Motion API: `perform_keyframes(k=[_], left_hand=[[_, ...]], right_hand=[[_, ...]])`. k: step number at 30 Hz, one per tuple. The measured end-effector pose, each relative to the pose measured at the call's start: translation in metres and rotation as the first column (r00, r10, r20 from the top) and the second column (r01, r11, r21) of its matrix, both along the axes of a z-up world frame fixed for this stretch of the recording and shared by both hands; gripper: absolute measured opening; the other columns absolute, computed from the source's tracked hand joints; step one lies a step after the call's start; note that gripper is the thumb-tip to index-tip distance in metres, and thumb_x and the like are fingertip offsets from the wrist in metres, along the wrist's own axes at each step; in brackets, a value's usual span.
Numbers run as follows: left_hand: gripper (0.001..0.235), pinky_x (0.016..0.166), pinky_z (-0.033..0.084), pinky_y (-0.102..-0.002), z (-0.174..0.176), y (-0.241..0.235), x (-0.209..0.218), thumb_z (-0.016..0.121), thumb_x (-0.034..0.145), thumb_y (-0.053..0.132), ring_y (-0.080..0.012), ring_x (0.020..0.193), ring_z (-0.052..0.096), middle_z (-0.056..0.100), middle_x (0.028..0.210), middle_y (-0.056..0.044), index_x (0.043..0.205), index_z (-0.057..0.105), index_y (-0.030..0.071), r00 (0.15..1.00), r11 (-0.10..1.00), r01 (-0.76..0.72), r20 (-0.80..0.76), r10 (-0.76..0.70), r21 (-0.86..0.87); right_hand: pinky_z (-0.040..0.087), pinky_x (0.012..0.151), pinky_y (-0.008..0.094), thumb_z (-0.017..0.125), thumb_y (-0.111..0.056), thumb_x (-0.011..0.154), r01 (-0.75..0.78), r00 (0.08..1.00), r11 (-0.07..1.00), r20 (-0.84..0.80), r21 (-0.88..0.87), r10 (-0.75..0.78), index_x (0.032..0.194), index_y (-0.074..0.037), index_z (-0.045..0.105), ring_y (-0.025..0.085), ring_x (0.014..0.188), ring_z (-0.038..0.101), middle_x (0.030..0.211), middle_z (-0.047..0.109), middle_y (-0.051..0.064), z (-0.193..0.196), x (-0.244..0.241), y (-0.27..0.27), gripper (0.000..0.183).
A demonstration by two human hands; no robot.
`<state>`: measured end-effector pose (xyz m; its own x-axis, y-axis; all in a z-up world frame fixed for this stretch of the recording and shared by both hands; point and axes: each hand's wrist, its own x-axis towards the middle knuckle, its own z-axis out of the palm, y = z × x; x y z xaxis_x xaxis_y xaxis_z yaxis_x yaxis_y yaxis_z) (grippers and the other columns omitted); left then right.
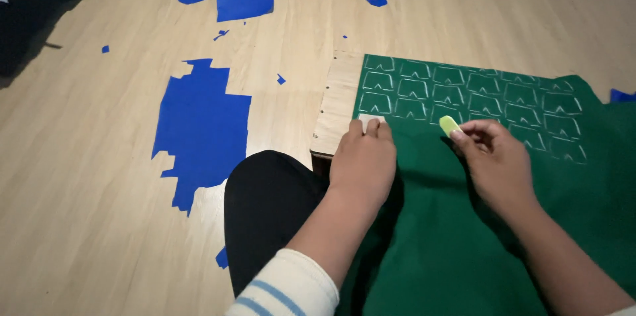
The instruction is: Using a small template and tailor's chalk to mark a grid of patterns onto green fabric.
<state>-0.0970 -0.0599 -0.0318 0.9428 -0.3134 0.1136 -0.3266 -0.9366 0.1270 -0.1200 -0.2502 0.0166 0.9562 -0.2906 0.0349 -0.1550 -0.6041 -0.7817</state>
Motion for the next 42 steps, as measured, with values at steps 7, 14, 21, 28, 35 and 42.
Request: perform_keyframes(k=[7,14,21,28,35,42], left_hand=[[0.088,0.116,0.033,-0.046,0.01,-0.016,-0.013,0.068,0.079,0.004,-0.0464,0.147,0.029,0.036,0.163,-0.018,0.158,0.029,-0.002,0.995,0.997,0.058,-0.084,-0.062,-0.049],[0.062,0.119,0.035,-0.047,0.037,-0.039,-0.022,0.046,0.094,-0.005,-0.0467,0.149,0.027,0.038,0.162,-0.023,0.155,0.035,-0.005,0.963,0.977,0.1,-0.23,-0.142,-0.187],[0.065,0.121,0.033,-0.046,0.022,-0.047,-0.013,0.047,0.093,-0.005,-0.0456,0.149,0.028,0.038,0.163,-0.021,0.156,0.034,-0.005,0.967,0.974,0.125,-0.198,-0.162,-0.187],[0.065,0.125,0.026,-0.044,0.024,-0.046,-0.016,0.048,0.093,-0.005,-0.0427,0.148,0.031,0.039,0.162,-0.02,0.157,0.035,-0.004,0.968,0.98,0.135,-0.192,-0.162,-0.148],[0.065,0.126,0.023,-0.046,0.024,-0.048,-0.015,0.045,0.094,-0.004,-0.0438,0.149,0.028,0.037,0.164,-0.02,0.157,0.033,-0.004,0.959,0.976,0.118,-0.232,-0.16,-0.185],[0.055,0.124,0.026,-0.046,0.02,-0.063,-0.028,0.031,0.102,0.003,-0.0381,0.15,0.028,0.037,0.164,-0.02,0.157,0.033,-0.003,0.98,0.979,0.132,-0.127,-0.152,-0.156]], right_hand=[[0.054,0.081,0.027,0.07,-0.022,0.099,-0.032,0.999,0.995,-0.019,0.091,0.034,0.114,-0.01,0.072,0.013,0.087,0.069,0.097,0.075,0.004,0.0,0.001,-0.005,0.019],[0.055,0.077,0.022,0.072,-0.01,0.099,-0.126,0.988,0.916,0.129,0.381,0.083,0.117,-0.006,0.068,0.012,0.083,0.069,0.088,0.066,0.006,-0.017,0.005,-0.016,0.018],[0.056,0.079,0.023,0.071,-0.008,0.099,-0.16,0.985,0.912,0.124,0.378,0.121,0.118,-0.004,0.068,0.014,0.084,0.07,0.088,0.066,0.009,-0.018,0.009,-0.019,0.02],[0.056,0.081,0.023,0.071,-0.009,0.1,-0.168,0.984,0.909,0.121,0.381,0.131,0.12,-0.004,0.067,0.014,0.085,0.071,0.088,0.066,0.008,-0.025,0.013,-0.023,0.021],[0.056,0.081,0.023,0.071,-0.011,0.1,-0.173,0.983,0.928,0.118,0.329,0.141,0.12,-0.005,0.067,0.012,0.087,0.07,0.089,0.066,0.006,-0.027,0.015,-0.025,0.021],[0.054,0.079,0.021,0.068,-0.018,0.103,-0.185,0.979,0.946,0.131,0.265,0.155,0.121,-0.008,0.066,0.007,0.083,0.069,0.085,0.066,0.0,-0.032,0.02,-0.03,0.021]])
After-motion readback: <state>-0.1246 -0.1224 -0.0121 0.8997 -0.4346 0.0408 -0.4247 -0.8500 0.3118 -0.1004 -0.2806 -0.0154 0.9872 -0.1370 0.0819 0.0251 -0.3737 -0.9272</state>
